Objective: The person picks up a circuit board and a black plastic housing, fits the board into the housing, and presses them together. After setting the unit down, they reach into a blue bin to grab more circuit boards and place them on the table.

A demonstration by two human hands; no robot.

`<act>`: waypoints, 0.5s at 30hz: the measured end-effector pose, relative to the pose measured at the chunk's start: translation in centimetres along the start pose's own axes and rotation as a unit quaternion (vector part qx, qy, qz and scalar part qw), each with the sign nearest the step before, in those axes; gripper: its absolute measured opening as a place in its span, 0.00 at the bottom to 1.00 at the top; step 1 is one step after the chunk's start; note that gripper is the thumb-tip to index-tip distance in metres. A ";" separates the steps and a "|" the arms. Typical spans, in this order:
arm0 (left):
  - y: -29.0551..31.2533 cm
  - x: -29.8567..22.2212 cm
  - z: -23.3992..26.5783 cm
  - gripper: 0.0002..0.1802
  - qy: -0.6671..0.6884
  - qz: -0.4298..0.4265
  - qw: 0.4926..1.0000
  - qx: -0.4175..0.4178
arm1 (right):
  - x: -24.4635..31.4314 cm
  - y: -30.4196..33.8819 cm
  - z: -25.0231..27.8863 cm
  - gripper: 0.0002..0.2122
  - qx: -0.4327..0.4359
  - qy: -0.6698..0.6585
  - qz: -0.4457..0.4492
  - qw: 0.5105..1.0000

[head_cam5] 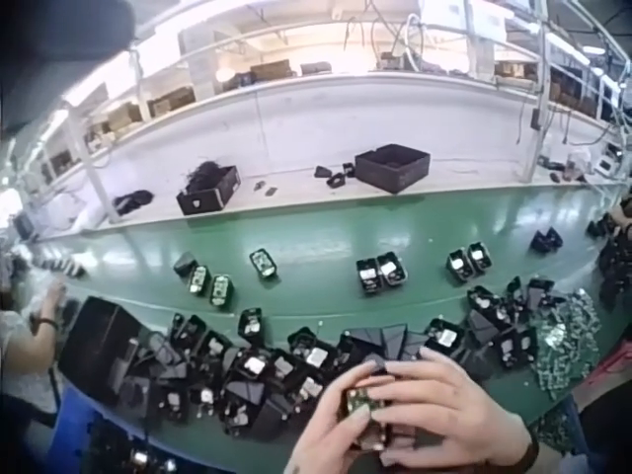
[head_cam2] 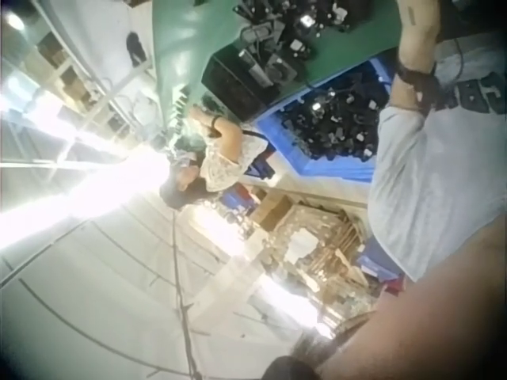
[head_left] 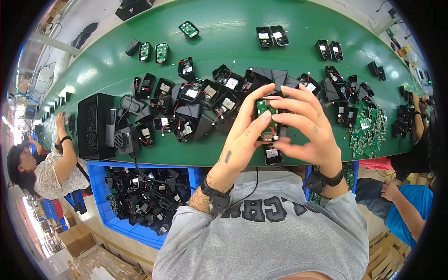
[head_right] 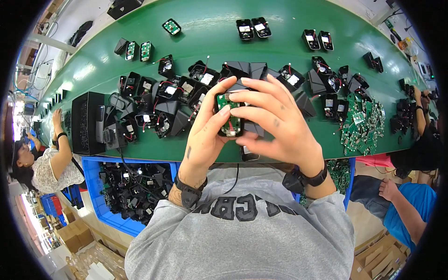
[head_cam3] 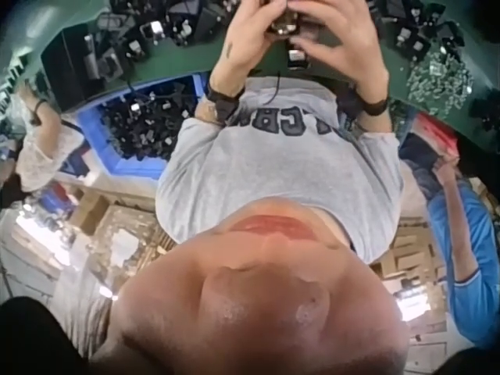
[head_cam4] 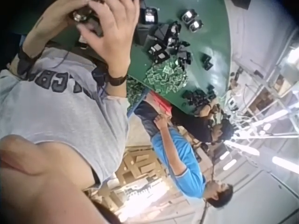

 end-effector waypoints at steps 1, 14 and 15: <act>0.1 0.2 -0.2 0.28 0.003 0.001 1.000 -0.001 | 0.0 -0.1 0.3 0.22 -0.001 0.007 0.005 1.000; -0.4 2.3 -3.2 0.40 0.022 -0.020 0.997 0.065 | -0.2 3.0 0.0 0.22 -0.195 -0.290 -0.270 0.897; -0.4 2.6 -3.1 0.39 0.025 -0.019 0.998 0.059 | -0.2 2.8 -0.2 0.21 -0.178 -0.300 -0.299 0.888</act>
Point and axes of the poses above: each hand's wrist, its own y-axis away from the middle knuckle, its own z-axis out of the back of the hand, x = y × z, the point moved 2 cm from there along -y, towards the middle knuckle, and after that the axes turned 7 degrees about -y, right-handed, at the moved point
